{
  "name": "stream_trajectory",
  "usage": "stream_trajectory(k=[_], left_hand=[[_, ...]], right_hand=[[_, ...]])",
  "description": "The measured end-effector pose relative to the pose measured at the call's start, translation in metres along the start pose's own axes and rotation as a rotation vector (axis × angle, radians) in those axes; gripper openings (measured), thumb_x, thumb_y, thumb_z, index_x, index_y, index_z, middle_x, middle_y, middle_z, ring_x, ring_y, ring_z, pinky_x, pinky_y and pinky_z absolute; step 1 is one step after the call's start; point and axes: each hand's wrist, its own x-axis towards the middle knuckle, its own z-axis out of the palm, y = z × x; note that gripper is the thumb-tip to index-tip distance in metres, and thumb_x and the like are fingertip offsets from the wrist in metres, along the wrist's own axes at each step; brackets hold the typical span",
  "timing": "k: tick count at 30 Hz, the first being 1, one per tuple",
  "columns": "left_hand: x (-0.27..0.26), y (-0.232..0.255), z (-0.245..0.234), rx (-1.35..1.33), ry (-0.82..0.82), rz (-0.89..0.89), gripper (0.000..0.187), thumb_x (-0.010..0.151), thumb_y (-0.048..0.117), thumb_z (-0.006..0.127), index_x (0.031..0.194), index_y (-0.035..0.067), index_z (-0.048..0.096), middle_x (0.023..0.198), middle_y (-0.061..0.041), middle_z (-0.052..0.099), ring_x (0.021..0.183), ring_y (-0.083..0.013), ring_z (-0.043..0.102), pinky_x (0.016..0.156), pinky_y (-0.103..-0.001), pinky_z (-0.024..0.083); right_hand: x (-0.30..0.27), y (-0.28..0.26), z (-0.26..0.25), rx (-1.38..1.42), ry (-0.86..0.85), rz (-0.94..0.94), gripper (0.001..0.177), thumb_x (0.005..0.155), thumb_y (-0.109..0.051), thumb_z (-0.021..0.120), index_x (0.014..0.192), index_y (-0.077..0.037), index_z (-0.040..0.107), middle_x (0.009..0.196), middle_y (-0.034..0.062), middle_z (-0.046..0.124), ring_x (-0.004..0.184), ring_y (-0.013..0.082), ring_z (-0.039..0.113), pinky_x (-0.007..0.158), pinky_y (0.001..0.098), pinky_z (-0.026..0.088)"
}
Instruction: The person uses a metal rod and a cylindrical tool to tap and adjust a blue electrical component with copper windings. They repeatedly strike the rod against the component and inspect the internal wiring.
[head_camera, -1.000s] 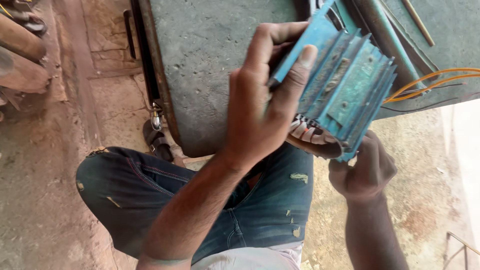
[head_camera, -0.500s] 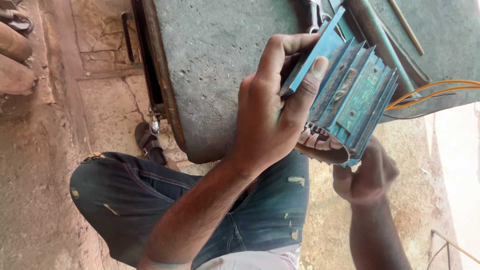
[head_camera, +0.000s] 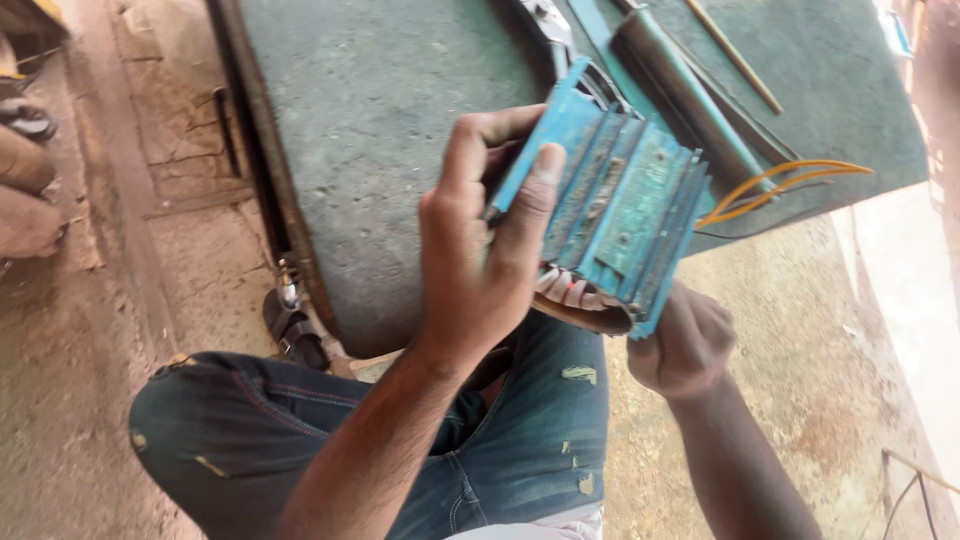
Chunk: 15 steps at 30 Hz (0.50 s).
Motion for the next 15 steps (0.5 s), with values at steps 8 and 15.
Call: stream_trajectory(k=[8, 15], left_hand=[[-0.003, 0.001, -0.003, 0.005, -0.001, 0.003, 0.029, 0.118, 0.025, 0.055, 0.130, -0.001, 0.056, 0.112, -0.015, 0.076, 0.105, -0.0146, 0.077, 0.091, -0.027, 0.066], [-0.004, -0.001, -0.006, -0.009, -0.013, 0.007, 0.031, 0.118, 0.026, 0.056, 0.130, -0.002, 0.056, 0.111, -0.014, 0.074, 0.103, -0.0124, 0.074, 0.090, -0.025, 0.065]], right_hand=[[-0.002, 0.002, 0.008, 0.083, 0.052, -0.025, 0.019, 0.099, -0.004, 0.053, 0.089, 0.006, 0.066, 0.063, 0.0071, 0.060, 0.047, 0.0089, 0.057, 0.037, 0.0278, 0.044], [-0.007, 0.005, 0.009, 0.062, -0.004, 0.002, 0.017, 0.100, -0.004, 0.051, 0.091, 0.003, 0.064, 0.060, 0.0030, 0.056, 0.044, 0.0078, 0.051, 0.034, 0.0267, 0.041]])
